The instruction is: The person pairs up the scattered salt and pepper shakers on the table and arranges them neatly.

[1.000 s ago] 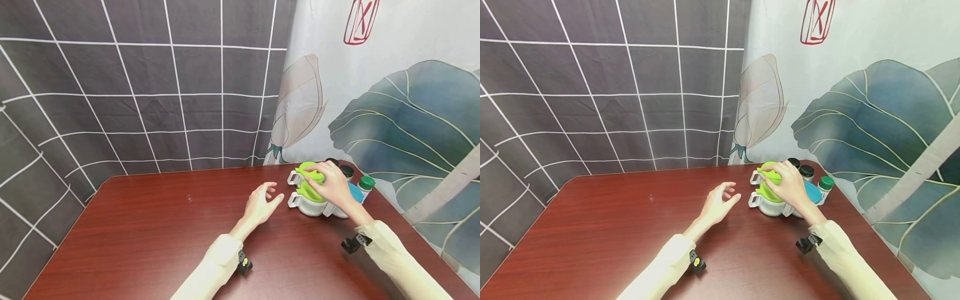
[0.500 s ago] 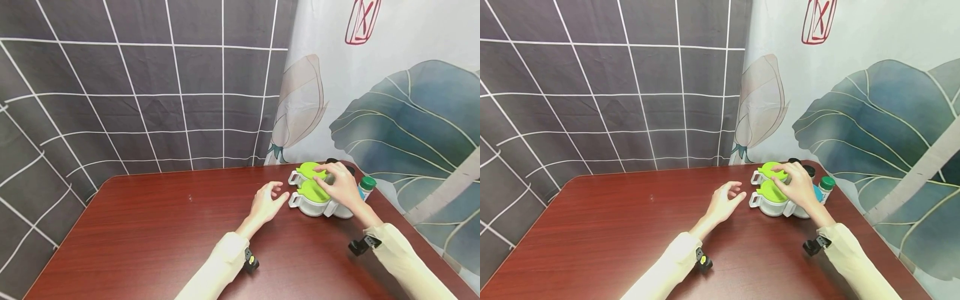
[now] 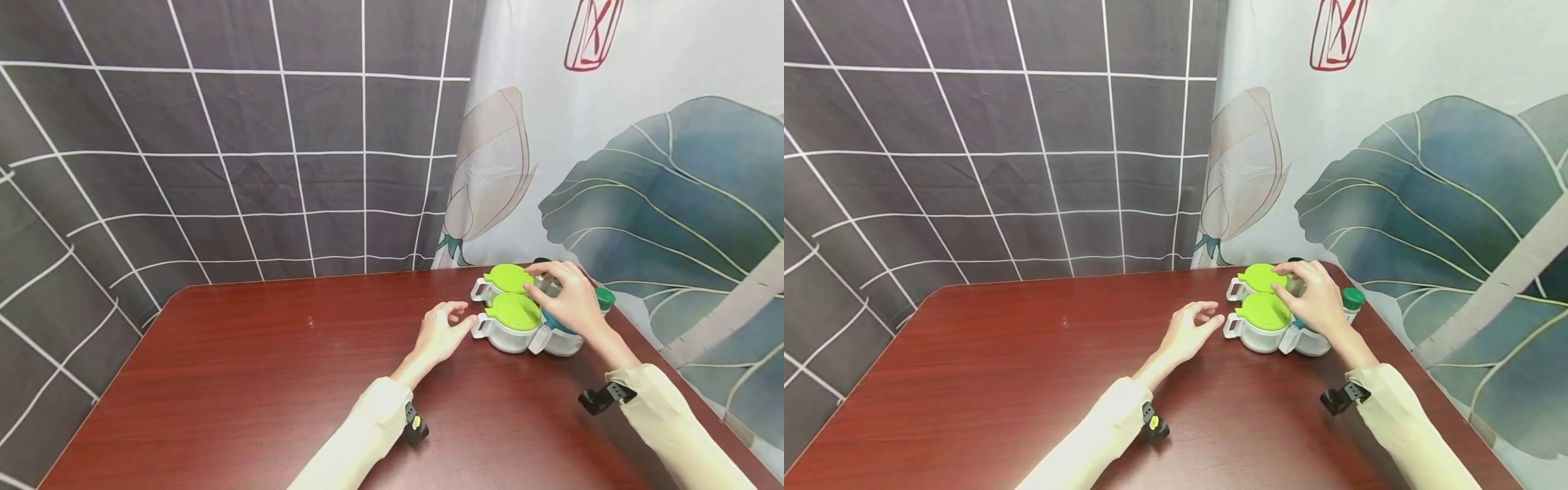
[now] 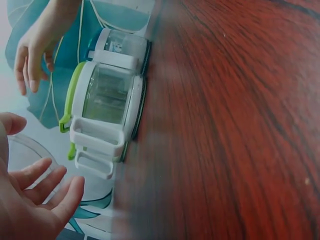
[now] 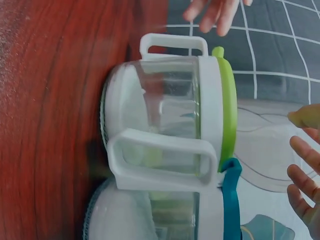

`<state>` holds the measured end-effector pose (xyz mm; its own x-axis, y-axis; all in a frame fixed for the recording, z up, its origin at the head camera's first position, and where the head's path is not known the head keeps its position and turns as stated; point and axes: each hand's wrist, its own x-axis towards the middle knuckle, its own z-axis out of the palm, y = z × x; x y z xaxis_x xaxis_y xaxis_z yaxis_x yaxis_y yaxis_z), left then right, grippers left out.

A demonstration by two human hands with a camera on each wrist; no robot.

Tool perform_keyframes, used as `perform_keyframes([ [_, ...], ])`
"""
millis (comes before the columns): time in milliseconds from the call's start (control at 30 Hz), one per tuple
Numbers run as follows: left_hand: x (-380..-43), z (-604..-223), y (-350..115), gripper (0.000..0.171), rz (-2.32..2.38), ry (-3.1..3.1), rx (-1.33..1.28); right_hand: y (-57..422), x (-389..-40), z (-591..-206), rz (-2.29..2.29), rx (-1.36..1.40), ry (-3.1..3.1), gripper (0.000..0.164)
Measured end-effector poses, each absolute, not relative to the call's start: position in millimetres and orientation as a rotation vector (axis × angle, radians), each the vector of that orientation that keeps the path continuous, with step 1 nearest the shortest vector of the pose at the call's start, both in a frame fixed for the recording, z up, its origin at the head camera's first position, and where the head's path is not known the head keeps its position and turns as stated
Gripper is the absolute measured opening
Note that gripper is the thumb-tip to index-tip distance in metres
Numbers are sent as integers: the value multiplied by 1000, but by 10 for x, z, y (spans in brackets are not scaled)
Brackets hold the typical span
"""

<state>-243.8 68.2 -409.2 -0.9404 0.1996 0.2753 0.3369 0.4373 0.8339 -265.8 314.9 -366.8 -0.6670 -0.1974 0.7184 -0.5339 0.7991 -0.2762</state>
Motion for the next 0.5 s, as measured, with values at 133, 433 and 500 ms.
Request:
perform_keyframes([
  [133, -2438, -4099, 705, 38, -1539, -2551, -468, 3189, -2657, -3655, 635, 523, -2287, 34],
  [433, -2434, -4095, 775, 43, -1589, -2574, -444, 3280, -2634, -3624, 669, 487, -2292, 36],
  [500, -2431, -4099, 796, 44, -1607, -2577, -444, 3307, -2629, -3623, 677, 476, -2292, 36],
])
